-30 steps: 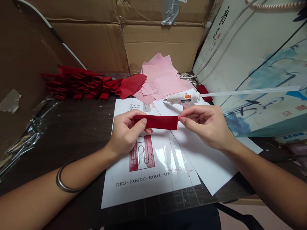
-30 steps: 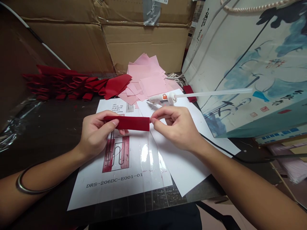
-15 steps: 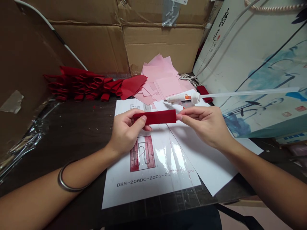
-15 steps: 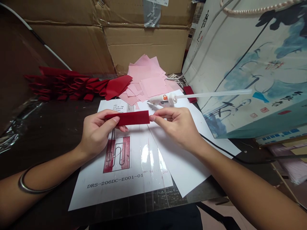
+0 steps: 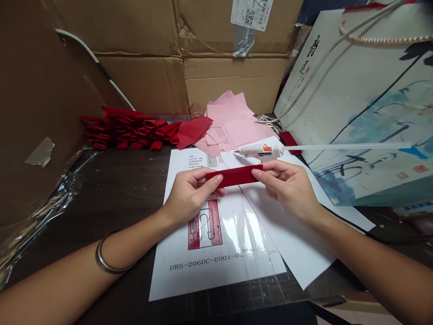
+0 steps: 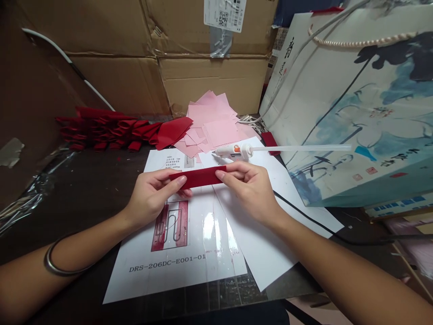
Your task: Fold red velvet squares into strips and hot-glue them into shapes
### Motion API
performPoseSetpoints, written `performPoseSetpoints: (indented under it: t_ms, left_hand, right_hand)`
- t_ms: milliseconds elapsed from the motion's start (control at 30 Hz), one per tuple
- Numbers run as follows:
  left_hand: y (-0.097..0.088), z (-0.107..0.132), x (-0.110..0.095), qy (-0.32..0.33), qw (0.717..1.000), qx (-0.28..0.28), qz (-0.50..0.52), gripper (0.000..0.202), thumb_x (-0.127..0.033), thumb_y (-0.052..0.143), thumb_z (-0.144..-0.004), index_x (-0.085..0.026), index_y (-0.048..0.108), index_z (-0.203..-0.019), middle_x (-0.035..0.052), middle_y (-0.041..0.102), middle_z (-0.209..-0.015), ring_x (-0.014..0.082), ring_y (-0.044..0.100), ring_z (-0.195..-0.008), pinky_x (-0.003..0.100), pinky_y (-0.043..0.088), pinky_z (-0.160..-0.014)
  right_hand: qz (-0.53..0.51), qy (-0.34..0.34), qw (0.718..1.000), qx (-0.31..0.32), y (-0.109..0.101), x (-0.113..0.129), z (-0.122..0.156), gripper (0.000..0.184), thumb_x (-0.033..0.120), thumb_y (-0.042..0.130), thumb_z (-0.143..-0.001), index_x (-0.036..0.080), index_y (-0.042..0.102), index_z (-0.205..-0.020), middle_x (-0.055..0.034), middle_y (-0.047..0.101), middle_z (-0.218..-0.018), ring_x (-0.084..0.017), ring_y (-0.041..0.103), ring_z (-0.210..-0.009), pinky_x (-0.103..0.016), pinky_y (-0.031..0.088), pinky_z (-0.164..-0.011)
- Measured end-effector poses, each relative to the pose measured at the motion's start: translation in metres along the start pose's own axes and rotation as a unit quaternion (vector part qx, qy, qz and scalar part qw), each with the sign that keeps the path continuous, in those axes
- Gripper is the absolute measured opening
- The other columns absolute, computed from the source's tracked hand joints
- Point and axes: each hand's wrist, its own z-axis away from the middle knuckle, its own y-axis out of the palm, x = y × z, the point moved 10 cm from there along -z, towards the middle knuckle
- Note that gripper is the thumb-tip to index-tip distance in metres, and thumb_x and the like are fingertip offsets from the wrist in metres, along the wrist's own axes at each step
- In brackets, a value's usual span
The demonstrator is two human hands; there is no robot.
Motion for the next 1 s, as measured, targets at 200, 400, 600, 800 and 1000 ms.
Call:
performPoseSetpoints:
  t_ms: [200, 400, 600, 800, 1000]
  left_hand:
    - [-0.047, -0.015, -0.004, -0.003, 0.989, -0.145, -0.012, 0.012, -0.026, 0.065, -0.085, -0.015, 0.067, -0.082, -0.0043, 0.052, -0.049, 0.0079, 0.048, -0.043, 0.020, 0.039, -0.044]
    - [-0.125, -0.039, -0.011, -0.061, 0.951, -0.293, 0.070, 0.014, -0.011, 0.044, -0.090, -0.013, 0.050, -0.077, -0.0004, 0.059, -0.068, 0.0061, 0.052, -0.050, 0.020, 0.045, -0.055]
    - [-0.161, -0.076, -0.031, -0.068, 0.947, -0.312, 0.017, 0.015, -0.022, 0.048, -0.097, -0.007, 0.049, -0.099, 0.0030, 0.065, -0.077, 0.0079, 0.058, -0.061, 0.025, 0.050, -0.073]
    - [-0.154, -0.091, -0.045, -0.038, 0.923, -0.256, -0.285, 0.055, -0.038, 0.050, -0.096, -0.012, 0.035, -0.142, 0.0049, 0.069, -0.078, 0.0151, 0.059, -0.060, 0.041, 0.053, -0.074]
    - [-0.081, -0.112, -0.033, 0.055, 0.806, -0.118, -0.577, 0.033, -0.035, 0.059, -0.084, -0.023, 0.069, -0.113, 0.0076, 0.071, -0.114, 0.0320, 0.062, -0.107, 0.045, 0.045, -0.096]
  right_hand:
    - [0.020, -0.014, 0.999, -0.036, -0.002, -0.003, 0.001, 0.028, 0.041, 0.065, -0.087, 0.023, 0.067, -0.108, -0.0056, 0.074, -0.095, -0.015, 0.062, -0.074, -0.027, 0.037, -0.049]
    - [0.035, -0.028, 0.997, 0.063, 0.028, -0.006, 0.013, 0.017, 0.032, 0.060, -0.090, 0.021, 0.064, -0.102, -0.0011, 0.070, -0.072, -0.016, 0.066, -0.076, -0.034, 0.048, -0.072]
    - [0.018, -0.023, 0.992, 0.119, 0.042, -0.013, 0.018, 0.018, 0.032, 0.059, -0.092, 0.021, 0.062, -0.106, 0.0060, 0.055, -0.057, -0.014, 0.065, -0.062, -0.030, 0.045, -0.061]
    - [0.075, -0.038, 0.990, 0.113, 0.040, -0.015, 0.015, 0.018, 0.034, 0.058, -0.091, 0.021, 0.064, -0.103, 0.0082, 0.042, -0.054, -0.009, 0.044, -0.049, -0.027, 0.033, -0.049]
    - [0.193, -0.171, 0.959, 0.113, 0.046, 0.006, 0.023, 0.018, 0.026, 0.057, -0.089, 0.020, 0.066, -0.104, 0.0091, 0.037, -0.051, -0.008, 0.035, -0.046, -0.027, 0.029, -0.047]
